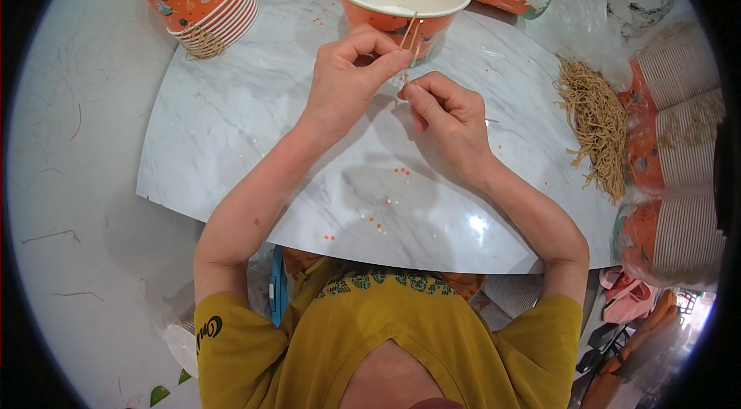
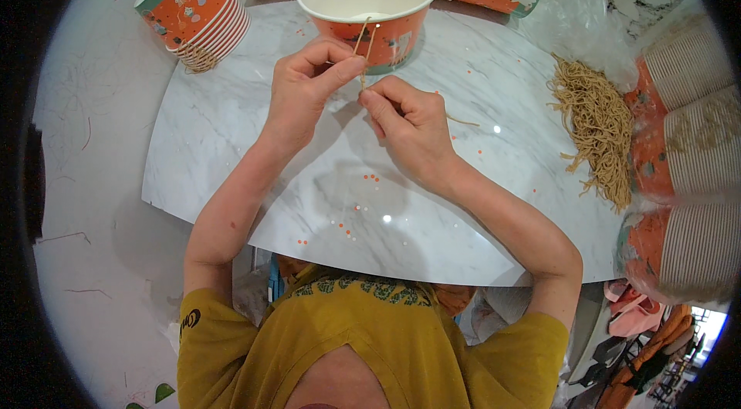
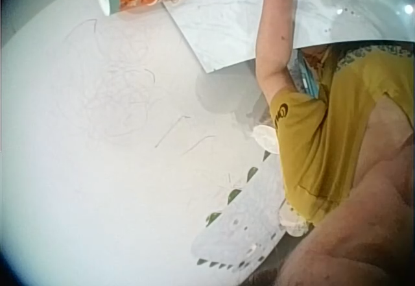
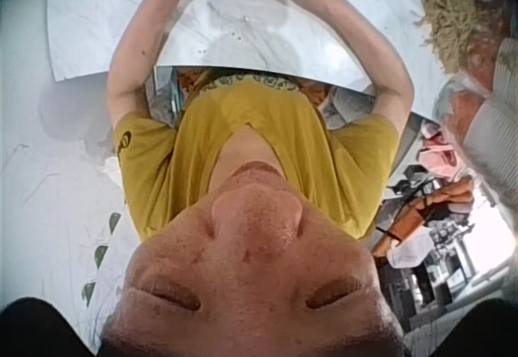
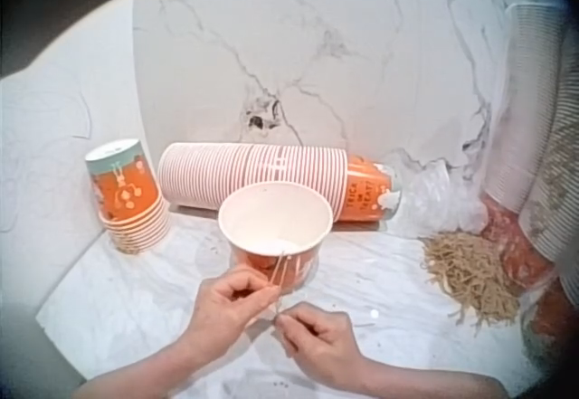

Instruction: Attaching elastic decorative strings or handles to printed paper cups at a workstation.

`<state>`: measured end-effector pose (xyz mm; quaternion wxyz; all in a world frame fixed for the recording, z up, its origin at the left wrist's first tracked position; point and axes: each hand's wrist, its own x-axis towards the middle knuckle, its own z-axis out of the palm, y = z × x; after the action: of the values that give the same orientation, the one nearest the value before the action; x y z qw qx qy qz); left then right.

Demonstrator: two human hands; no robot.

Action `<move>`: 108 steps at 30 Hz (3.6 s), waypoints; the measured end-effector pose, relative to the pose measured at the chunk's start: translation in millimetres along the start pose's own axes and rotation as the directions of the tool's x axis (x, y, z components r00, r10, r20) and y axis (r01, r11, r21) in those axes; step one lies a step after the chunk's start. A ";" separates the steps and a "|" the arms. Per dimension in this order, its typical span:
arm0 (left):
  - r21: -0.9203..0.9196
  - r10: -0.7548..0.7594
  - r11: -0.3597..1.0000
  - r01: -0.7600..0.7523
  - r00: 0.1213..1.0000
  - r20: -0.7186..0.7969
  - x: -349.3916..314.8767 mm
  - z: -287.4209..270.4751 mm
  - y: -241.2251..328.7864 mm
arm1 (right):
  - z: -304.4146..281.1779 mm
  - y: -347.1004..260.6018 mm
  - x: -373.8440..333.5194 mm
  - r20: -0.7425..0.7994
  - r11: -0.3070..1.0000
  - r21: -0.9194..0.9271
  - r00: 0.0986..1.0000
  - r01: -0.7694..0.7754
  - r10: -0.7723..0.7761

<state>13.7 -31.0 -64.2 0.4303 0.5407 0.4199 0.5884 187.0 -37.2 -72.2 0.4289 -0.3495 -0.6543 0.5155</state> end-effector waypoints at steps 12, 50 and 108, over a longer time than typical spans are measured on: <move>0.663 0.623 0.535 -0.523 0.775 0.108 2.9 4.5 0.7 | 1.0 -4.4 0.9 0.006 1.000 -0.022 1.000 0.017 -0.017; -0.034 -0.359 0.918 0.396 0.863 0.357 6.5 -19.8 4.2 | 5.6 26.4 -5.8 0.040 0.956 -0.287 0.998 0.051 -0.041; 0.472 0.497 0.650 -0.596 0.803 0.329 -10.0 22.3 3.5 | 6.8 -57.5 -32.4 0.455 0.737 -0.440 0.835 0.513 -0.310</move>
<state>36.2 -40.9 -62.1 0.0907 0.7905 0.3497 0.4945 192.5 -81.9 -23.4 0.2919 -0.2024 -0.9004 0.2514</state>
